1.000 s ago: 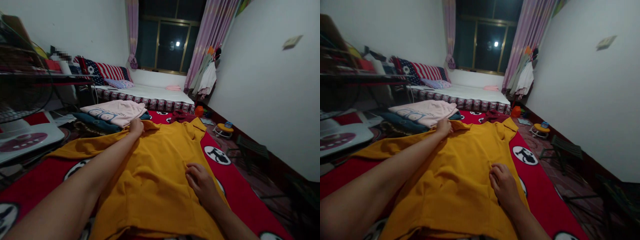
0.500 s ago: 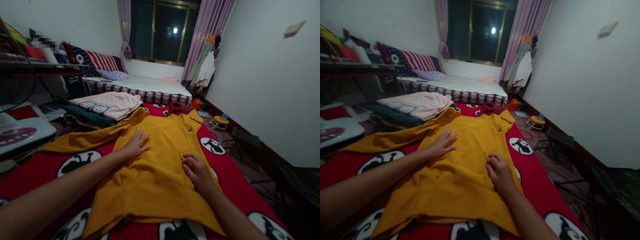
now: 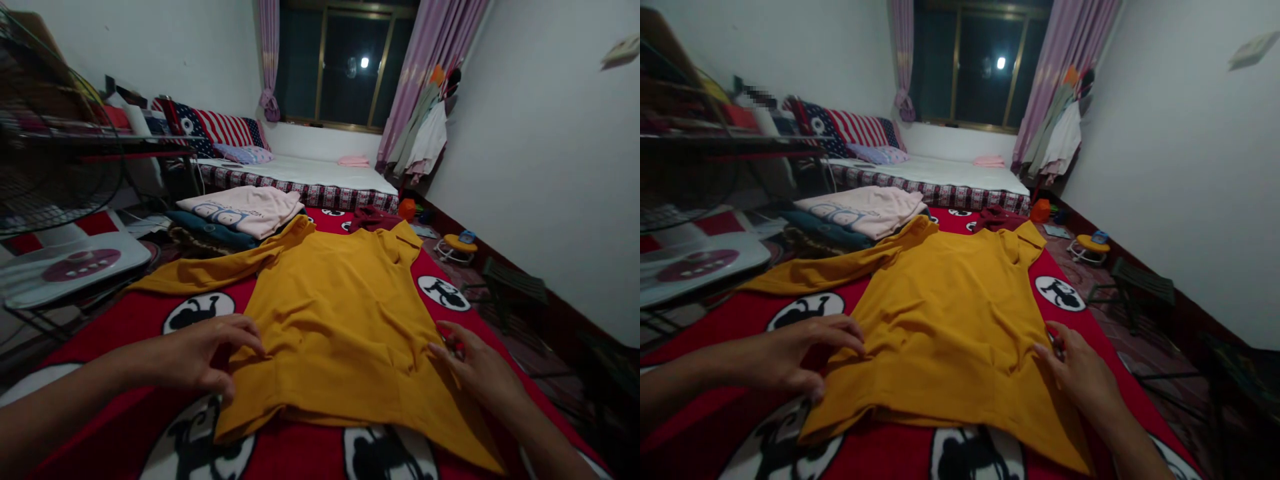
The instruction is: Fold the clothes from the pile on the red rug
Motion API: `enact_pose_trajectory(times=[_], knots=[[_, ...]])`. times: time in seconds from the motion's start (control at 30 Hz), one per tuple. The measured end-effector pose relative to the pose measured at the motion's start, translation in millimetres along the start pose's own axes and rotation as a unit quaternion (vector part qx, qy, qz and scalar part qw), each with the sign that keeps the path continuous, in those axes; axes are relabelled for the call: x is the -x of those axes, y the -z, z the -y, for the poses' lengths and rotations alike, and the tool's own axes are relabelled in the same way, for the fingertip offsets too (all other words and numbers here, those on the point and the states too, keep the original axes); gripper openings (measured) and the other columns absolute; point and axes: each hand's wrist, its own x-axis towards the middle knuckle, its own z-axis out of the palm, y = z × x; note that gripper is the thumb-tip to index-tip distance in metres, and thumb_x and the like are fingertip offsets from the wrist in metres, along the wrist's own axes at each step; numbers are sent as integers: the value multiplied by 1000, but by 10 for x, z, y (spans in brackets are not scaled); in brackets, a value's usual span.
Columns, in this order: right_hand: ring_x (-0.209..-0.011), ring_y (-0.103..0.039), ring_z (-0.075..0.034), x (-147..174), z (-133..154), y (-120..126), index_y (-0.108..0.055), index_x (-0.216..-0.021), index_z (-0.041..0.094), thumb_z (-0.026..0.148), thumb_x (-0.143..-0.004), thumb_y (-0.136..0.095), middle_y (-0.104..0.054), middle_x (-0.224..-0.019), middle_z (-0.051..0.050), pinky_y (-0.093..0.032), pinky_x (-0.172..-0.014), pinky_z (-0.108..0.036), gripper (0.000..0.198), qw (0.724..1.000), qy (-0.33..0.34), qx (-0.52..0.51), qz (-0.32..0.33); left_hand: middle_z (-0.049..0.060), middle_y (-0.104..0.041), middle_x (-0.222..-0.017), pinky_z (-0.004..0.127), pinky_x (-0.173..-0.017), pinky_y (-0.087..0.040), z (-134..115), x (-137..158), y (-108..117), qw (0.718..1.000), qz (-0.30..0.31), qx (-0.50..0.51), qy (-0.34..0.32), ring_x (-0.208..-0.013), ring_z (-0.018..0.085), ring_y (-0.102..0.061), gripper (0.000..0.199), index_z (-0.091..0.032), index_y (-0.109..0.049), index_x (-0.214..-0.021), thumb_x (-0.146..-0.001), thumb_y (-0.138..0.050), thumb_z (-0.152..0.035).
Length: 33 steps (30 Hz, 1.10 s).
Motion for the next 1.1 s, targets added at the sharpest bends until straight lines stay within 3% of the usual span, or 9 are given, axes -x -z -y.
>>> enact_pose_trajectory(times=[0.17, 0.27, 0.4, 0.5, 0.6, 0.67, 0.8, 0.93, 1.1], knots=[[-98, -67, -30, 196, 67, -16, -57, -128, 23, 52, -79, -55, -70, -114, -10, -52, -81, -39, 57, 997, 24, -15, 66, 1, -64, -96, 22, -76, -41, -98, -101, -150, 999, 14, -41, 1, -89, 17, -58, 19, -25, -69, -87, -74, -63, -12], [-104, -66, -28, 208, 112, 3, -65, -117, 21, 45, -78, -55, -69, -117, -9, -51, -88, -36, 47, 992, 44, -95, 66, 0, -64, -80, 21, -70, -40, -111, -201, -91, 997, 41, -65, -8, -76, 15, -57, 23, -21, -66, -72, -69, -53, -3], [-104, -66, -27, 227, 119, 154, -70, -109, 21, 47, -73, -61, -71, -113, -8, -51, -90, -34, 46, 989, 16, -143, 36, 0, -66, -85, 20, -69, -42, -98, -157, 218, 994, 71, -34, 70, -80, 17, -59, 27, -21, -67, -82, -67, -51, -6], [-104, -66, -27, 289, 111, 199, -70, -111, 22, 46, -73, -61, -70, -115, -8, -50, -91, -34, 46, 987, 16, -146, 63, 0, -69, -83, 21, -66, -44, -126, -157, 418, 979, 145, -7, 143, -78, 18, -62, 25, -21, -70, -82, -67, -54, -9], [-99, -67, -27, 286, 119, 177, -72, -108, 21, 43, -72, -63, -72, -111, -9, -52, -86, -33, 43, 982, 31, -136, 126, 2, -72, -79, 21, -59, -43, -218, -385, 498, 956, 247, 16, 157, -73, 19, -64, 20, -20, -73, -81, -68, -59, -14], [-91, -69, -26, 179, 137, 180, -74, -101, 21, 43, -73, -62, -74, -103, -8, -53, -78, -32, 38, 981, 39, -122, 145, 2, -74, -79, 21, -58, -44, -286, -690, 497, 957, 259, 9, 130, -72, 19, -66, 20, -20, -74, -87, -71, -63, -21], [-80, -67, -23, -317, 176, 208, -75, -84, 21, 44, -73, -61, -75, -91, -7, -51, -71, -30, 29, 992, 56, -98, 49, 5, -73, -99, 22, -75, -48, -268, -1544, 335, 992, 108, -42, 45, -87, 19, -67, 31, -20, -70, -108, -83, -56, -32], [-69, -67, -21, -985, 97, 91, -74, -80, 17, 35, -69, -63, -73, -76, -7, -51, -63, -28, 24, 992, -6, -120, -44, 13, -53, -138, 33, -103, -39, 24, -2314, -30, 979, -137, -115, 93, -124, 25, -52, 49, -18, -51, -136, -91, -46, -39], [-62, -67, -18, -1755, -138, -164, -71, -83, 15, 16, -63, -64, -71, -69, -6, -51, -53, -24, 21, 961, -121, -212, -131, 13, -29, -155, 51, -115, -18, 379, -2661, -403, 948, -196, -164, 189, -144, 29, -23, 59, -22, -35, -146, -95, -32, -51]])
